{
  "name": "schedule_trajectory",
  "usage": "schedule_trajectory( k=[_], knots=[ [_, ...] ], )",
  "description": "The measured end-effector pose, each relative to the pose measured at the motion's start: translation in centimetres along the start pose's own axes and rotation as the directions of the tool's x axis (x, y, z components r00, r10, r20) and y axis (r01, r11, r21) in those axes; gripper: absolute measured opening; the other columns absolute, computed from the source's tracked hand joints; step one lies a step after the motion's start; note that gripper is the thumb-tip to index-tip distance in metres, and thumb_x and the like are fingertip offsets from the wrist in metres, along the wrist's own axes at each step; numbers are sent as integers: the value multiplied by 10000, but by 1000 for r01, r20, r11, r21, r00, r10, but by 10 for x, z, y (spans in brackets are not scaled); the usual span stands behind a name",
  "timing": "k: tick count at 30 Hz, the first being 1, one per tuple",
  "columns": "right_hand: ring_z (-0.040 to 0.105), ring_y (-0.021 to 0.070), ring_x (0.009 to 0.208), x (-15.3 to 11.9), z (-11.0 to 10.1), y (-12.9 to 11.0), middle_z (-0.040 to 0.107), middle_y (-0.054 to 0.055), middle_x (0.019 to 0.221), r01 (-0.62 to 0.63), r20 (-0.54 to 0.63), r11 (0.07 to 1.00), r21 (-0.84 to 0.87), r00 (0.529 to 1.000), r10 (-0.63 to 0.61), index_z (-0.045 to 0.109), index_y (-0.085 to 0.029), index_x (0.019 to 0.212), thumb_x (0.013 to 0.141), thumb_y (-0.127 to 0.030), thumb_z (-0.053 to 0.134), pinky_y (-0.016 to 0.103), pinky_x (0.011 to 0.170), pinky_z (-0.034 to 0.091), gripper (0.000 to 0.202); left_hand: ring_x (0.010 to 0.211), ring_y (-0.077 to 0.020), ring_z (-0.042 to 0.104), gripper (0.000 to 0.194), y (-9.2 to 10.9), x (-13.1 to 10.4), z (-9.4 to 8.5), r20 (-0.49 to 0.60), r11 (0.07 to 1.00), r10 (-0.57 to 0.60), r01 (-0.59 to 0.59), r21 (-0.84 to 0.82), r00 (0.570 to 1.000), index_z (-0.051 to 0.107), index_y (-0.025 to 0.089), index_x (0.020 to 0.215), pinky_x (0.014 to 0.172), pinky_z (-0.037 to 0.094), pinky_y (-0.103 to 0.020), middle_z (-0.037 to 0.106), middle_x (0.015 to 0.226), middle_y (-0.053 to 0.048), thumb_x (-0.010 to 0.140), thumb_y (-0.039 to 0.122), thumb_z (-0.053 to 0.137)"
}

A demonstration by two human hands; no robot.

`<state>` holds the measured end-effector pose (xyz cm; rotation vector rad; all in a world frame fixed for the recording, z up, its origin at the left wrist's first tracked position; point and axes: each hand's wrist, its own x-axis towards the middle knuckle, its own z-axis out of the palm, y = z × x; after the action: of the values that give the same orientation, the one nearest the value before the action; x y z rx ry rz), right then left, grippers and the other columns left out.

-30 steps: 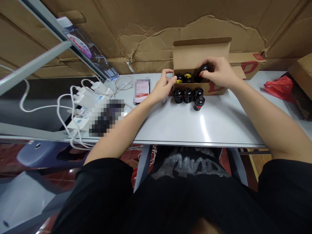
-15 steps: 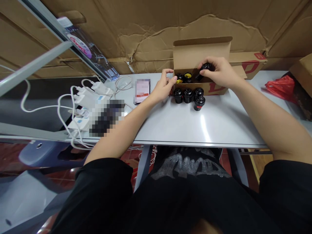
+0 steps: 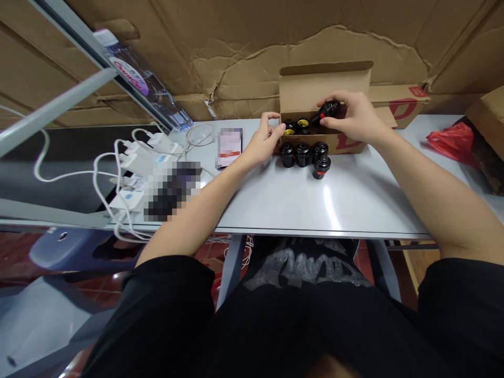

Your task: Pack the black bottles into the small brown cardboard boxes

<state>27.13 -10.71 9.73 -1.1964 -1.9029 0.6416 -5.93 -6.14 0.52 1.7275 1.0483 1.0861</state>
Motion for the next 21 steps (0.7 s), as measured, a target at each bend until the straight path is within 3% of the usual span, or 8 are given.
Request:
schedule_trajectory(
  k=[4,12,16,21],
  knots=[
    [781,510,1456,0,1,1,970,50,1217,0,-14,1000,-13,1000,0,912,-432,1198,778,-709,1109,731,1260,654,540,790,-275,762,764,1,-1,0,13,1000,3,-3,-4,1000,666,367,1539,922,666,-478,653,857,4,1081,957,823],
    [751,496,1469,-4,-1,-6,970,-9,1198,-19,-21,999,-25,1000,19,913,-498,1192,830,-726,1091,721,1303,618,463,821,-294,825,723,-10,4,-2,-3,1000,-4,4,22,1000,677,362,1593,887,711,-478,714,888,-17,1131,897,822],
    [790,471,1362,-2,-1,-3,973,-4,1226,-8,-35,995,-97,999,4,904,-466,1160,872,-725,1042,691,1280,649,412,774,-278,798,722,-7,3,-1,-2,1000,10,-10,15,1000,678,358,1561,863,705,-469,693,846,1,1118,906,834],
    [841,459,1175,0,0,4,962,57,1273,88,-55,976,-199,993,-100,905,-385,1102,889,-579,973,703,1200,676,296,828,-301,809,775,-3,1,-1,12,1000,11,-11,-4,1000,666,357,1556,923,682,-490,665,842,1,1089,955,824]
  ],
)
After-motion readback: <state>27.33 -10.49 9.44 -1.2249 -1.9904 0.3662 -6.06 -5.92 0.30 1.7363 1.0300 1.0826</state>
